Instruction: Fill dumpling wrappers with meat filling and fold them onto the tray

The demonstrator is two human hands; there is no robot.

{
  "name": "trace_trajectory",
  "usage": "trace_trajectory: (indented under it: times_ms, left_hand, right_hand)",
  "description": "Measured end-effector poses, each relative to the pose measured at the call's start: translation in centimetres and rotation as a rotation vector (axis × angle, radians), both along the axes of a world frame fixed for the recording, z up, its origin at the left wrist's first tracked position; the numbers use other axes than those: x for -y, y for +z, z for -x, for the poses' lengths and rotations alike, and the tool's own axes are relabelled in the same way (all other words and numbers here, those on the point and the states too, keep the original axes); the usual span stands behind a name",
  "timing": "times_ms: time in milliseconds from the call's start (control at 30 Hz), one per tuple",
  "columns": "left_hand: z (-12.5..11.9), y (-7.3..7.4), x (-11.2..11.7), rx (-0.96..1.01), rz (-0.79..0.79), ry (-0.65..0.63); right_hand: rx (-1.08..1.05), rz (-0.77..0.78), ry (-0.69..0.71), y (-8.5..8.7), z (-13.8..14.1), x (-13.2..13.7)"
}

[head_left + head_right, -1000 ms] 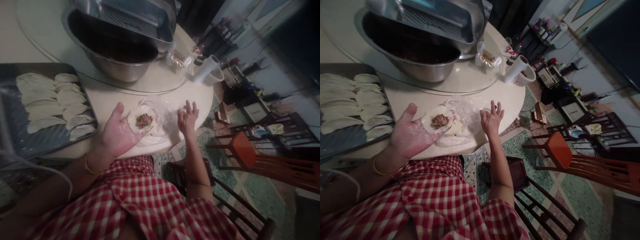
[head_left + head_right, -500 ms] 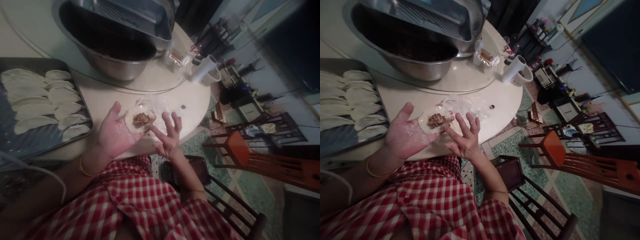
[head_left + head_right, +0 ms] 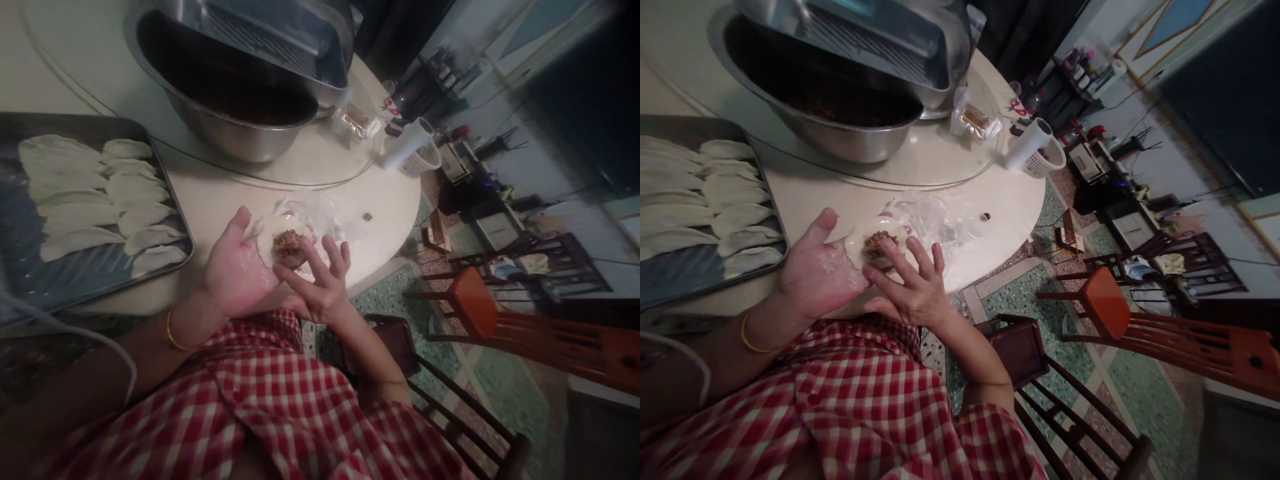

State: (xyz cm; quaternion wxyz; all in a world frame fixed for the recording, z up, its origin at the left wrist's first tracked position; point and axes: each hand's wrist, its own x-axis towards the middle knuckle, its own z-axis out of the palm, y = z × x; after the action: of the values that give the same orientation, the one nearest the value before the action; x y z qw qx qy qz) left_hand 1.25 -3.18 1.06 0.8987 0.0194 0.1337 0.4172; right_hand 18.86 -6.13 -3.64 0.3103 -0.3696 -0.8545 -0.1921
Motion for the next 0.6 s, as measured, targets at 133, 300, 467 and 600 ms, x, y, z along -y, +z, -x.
trace_trajectory:
  times_ms: [133,300,467,600]
  left_hand:
    - [0.1,0.3,-0.2,-0.067,0.061,0.084]
    - [-0.1,-0.4,-0.1,-0.055,0.011,-0.014]
    - [-0.6,-1.3,0.7,0.025,-0.027,-0.198]
    - [-0.6,-1.3,0.9,0.024,-0.026,-0.257]
  right_hand:
    - [-0.077,0.011,-0.043,0.1,-2.5,0.0]
    - [-0.268,0.083,0.012,2.4,-4.2,-0.7]
    - [-0.301,0.501,0.181,4.1,-3.6,-3.4]
    - [-0.136,0.538,0.194,3.6,-3.6,-5.0]
